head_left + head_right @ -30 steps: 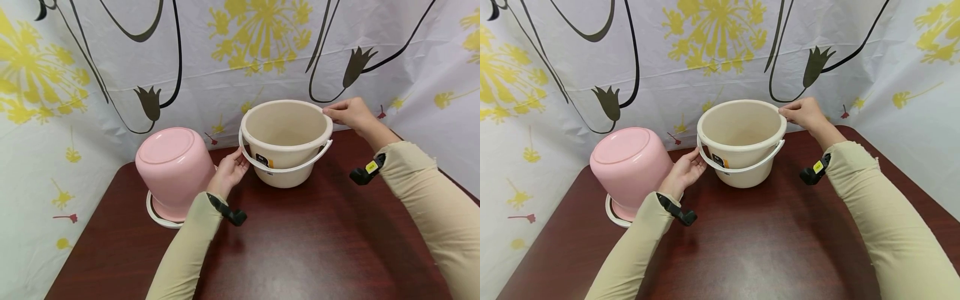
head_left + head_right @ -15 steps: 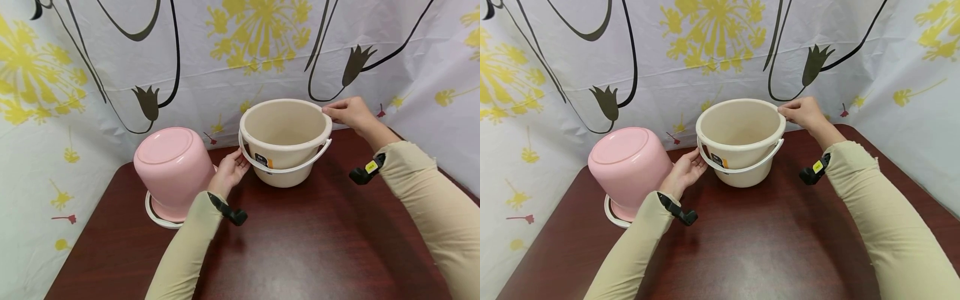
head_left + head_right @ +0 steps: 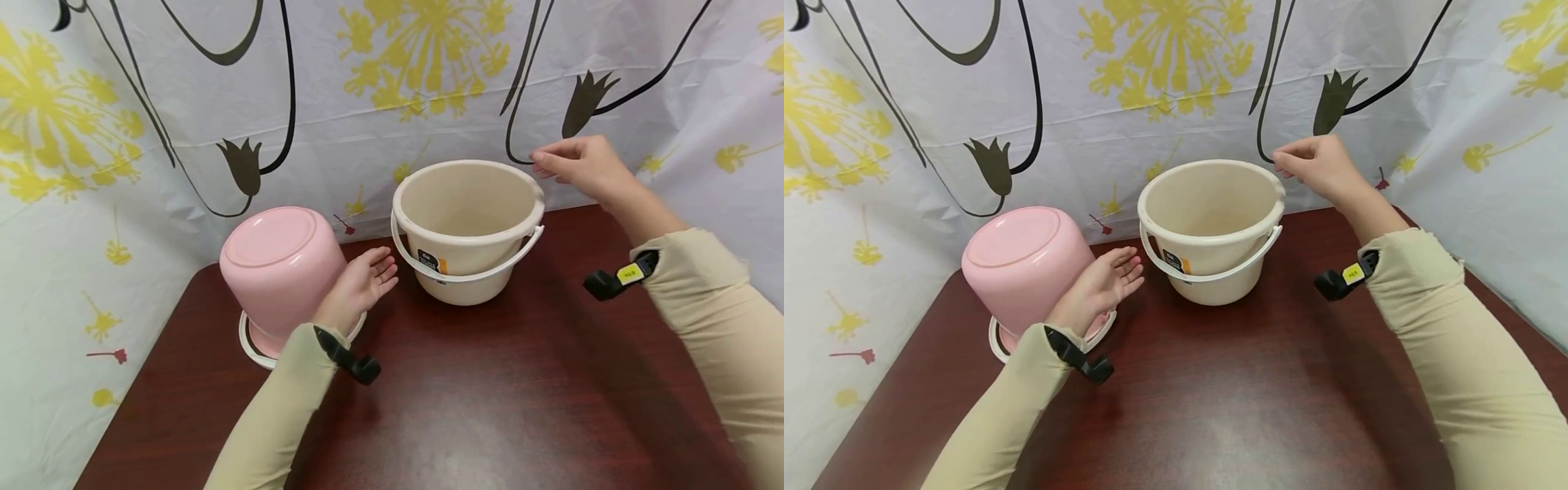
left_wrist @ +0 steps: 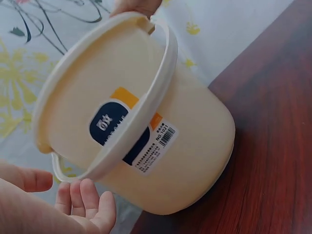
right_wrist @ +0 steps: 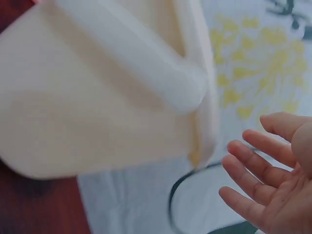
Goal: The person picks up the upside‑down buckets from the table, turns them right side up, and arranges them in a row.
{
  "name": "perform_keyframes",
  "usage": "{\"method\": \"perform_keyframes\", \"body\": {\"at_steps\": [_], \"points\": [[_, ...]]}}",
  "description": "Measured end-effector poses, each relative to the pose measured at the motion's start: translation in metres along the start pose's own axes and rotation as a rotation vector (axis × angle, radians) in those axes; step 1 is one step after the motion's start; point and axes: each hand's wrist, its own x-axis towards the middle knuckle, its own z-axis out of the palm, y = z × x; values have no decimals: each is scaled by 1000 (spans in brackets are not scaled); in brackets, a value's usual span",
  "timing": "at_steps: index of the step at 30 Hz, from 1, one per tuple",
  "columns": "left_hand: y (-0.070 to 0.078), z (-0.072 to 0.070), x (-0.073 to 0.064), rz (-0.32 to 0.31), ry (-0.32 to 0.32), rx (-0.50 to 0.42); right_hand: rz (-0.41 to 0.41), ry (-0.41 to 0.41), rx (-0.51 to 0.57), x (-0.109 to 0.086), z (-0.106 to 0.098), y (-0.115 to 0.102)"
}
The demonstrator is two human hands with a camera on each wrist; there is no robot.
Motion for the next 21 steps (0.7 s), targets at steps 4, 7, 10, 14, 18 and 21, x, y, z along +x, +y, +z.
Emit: {"method": "perform_keyframes", "body": {"at_steps": [4, 7, 10, 14, 18, 21], "points": [[6, -7, -20, 23, -51, 61, -121, -46, -12, -15, 11, -25], [10, -12, -33, 36, -82, 105, -195, -100, -21, -25, 23, -42], [15, -20, -46, 49, -127, 168, -241, -154, -20, -34, 36, -55], [18, -32, -59, 56, -185, 222, -269, -213, -1, -43, 52, -68], [19, -46, -71, 72, -213, 242, -298, -264, 11, -48, 72, -77], [20, -57, -80, 92, -221, 248, -350, -311, 23, -49, 88, -80]]}}
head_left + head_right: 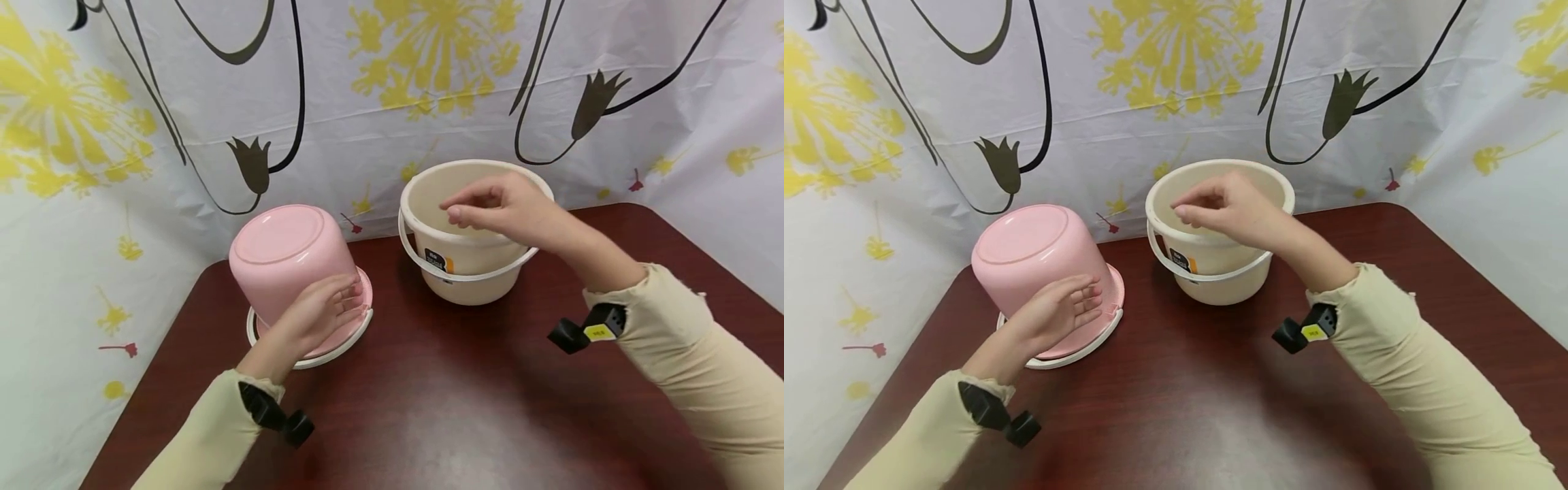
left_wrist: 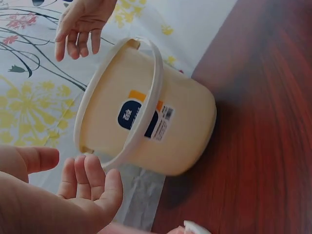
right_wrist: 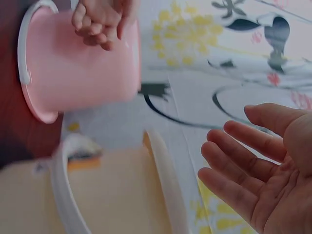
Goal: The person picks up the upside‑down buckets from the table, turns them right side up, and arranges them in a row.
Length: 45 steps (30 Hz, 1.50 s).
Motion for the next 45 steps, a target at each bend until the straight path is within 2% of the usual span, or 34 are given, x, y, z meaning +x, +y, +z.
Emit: {"method": "perform_keyframes", "body": {"at_steps": [7, 13, 18, 24, 28, 31, 34, 36, 40, 45], "points": [[-2, -23, -25, 30, 11, 76, -119, -83, -59, 11, 36, -2], [-5, -41, -38, 28, 29, 104, -95, -116, -103, 18, 62, 3], [-9, -56, -46, 33, 52, 165, -96, -153, -199, 22, 83, 8], [-14, -76, -53, 66, 75, 376, -106, -204, -374, 32, 107, 21], [-18, -89, -54, 97, 77, 572, -139, -209, -474, 39, 123, 34], [-20, -99, -54, 146, 72, 750, -173, -200, -568, 44, 135, 43], [-22, -109, -52, 206, 79, 921, -168, -209, -633, 50, 145, 52], [-22, -117, -52, 233, 97, 1021, -150, -235, -631, 55, 150, 58], [-21, -130, -52, 229, 127, 1117, -119, -295, -592, 67, 160, 71], [-20, -140, -51, 221, 128, 1138, -91, -341, -532, 79, 169, 86]]}}
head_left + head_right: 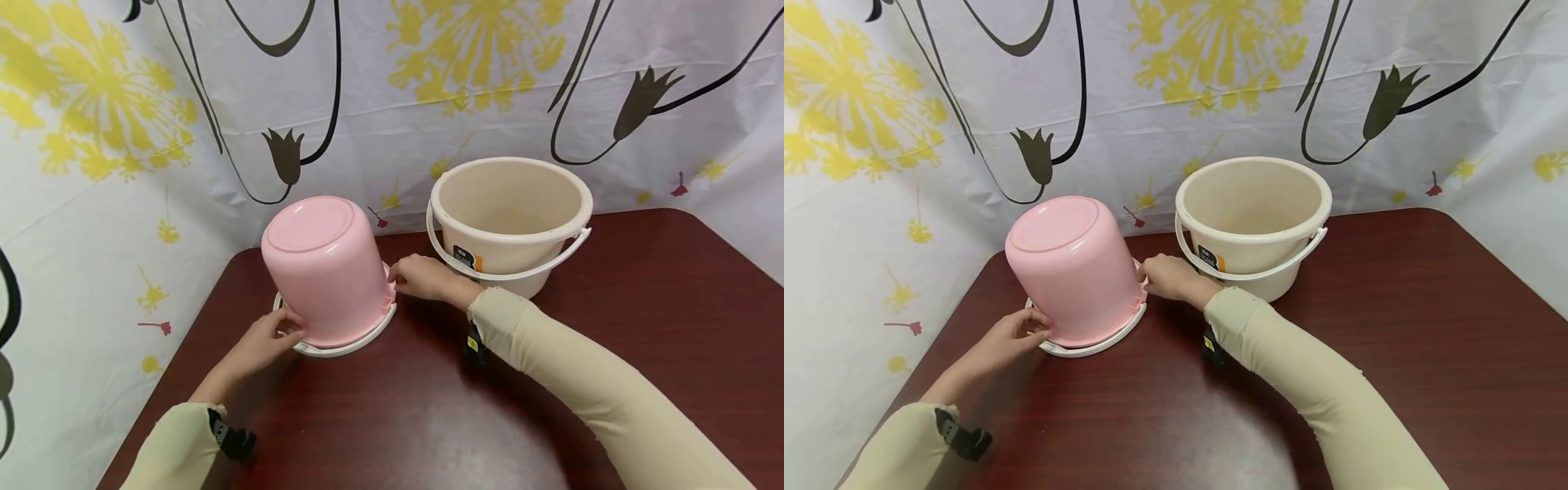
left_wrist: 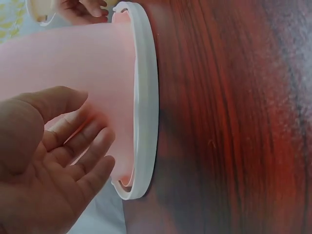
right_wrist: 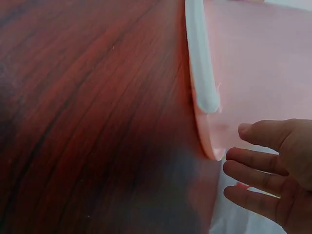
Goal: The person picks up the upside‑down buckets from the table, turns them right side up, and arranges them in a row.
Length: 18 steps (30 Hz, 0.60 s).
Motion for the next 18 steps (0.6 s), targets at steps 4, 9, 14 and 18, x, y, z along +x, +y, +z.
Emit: {"method": "perform_keyframes", "body": {"at_steps": [4, 9, 14, 18], "points": [[-3, 0, 4, 35, 4, 28, 4, -17, 24, 4, 7, 8], [-8, 2, 5, 84, -15, 84, -35, -27, 65, 8, 16, 16], [-13, 6, 5, 205, -73, 196, -132, -6, 69, 8, 24, 21], [-14, 8, 8, 297, -112, 271, -141, 10, 58, 8, 27, 21]]}}
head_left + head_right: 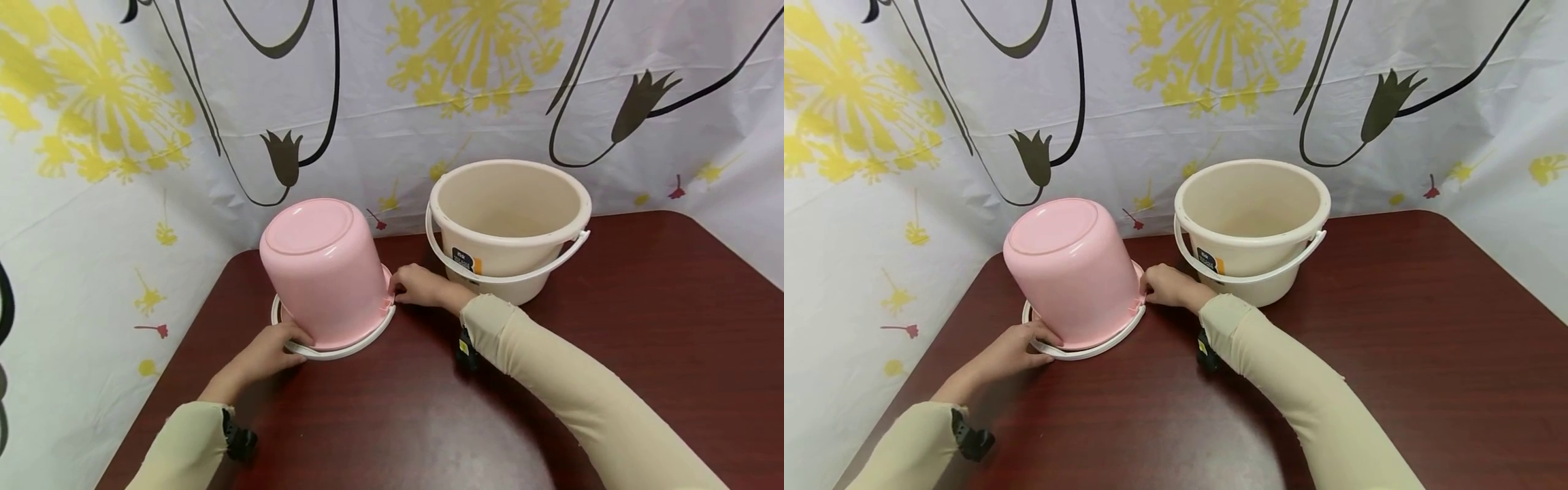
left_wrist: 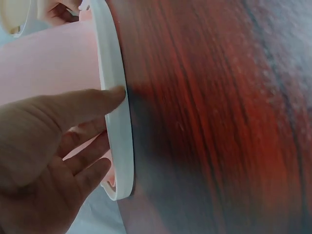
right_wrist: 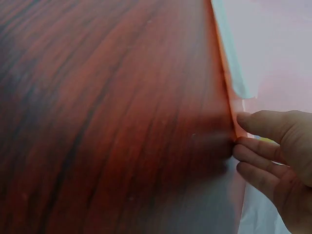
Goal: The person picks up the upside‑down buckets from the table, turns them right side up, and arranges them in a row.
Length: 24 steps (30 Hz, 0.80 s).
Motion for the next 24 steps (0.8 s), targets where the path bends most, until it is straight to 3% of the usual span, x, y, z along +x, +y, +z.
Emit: {"method": "perform_keyframes", "body": {"at_steps": [11, 20, 24], "points": [[-2, 3, 2, 21, 24, 5, 19, -12, -11, -1, 1, -2], [-1, 0, -2, 126, 80, -11, -2, 19, -6, -5, 4, 1], [1, -6, -3, 97, 102, -62, -15, 68, 4, -6, 3, 1]]}}
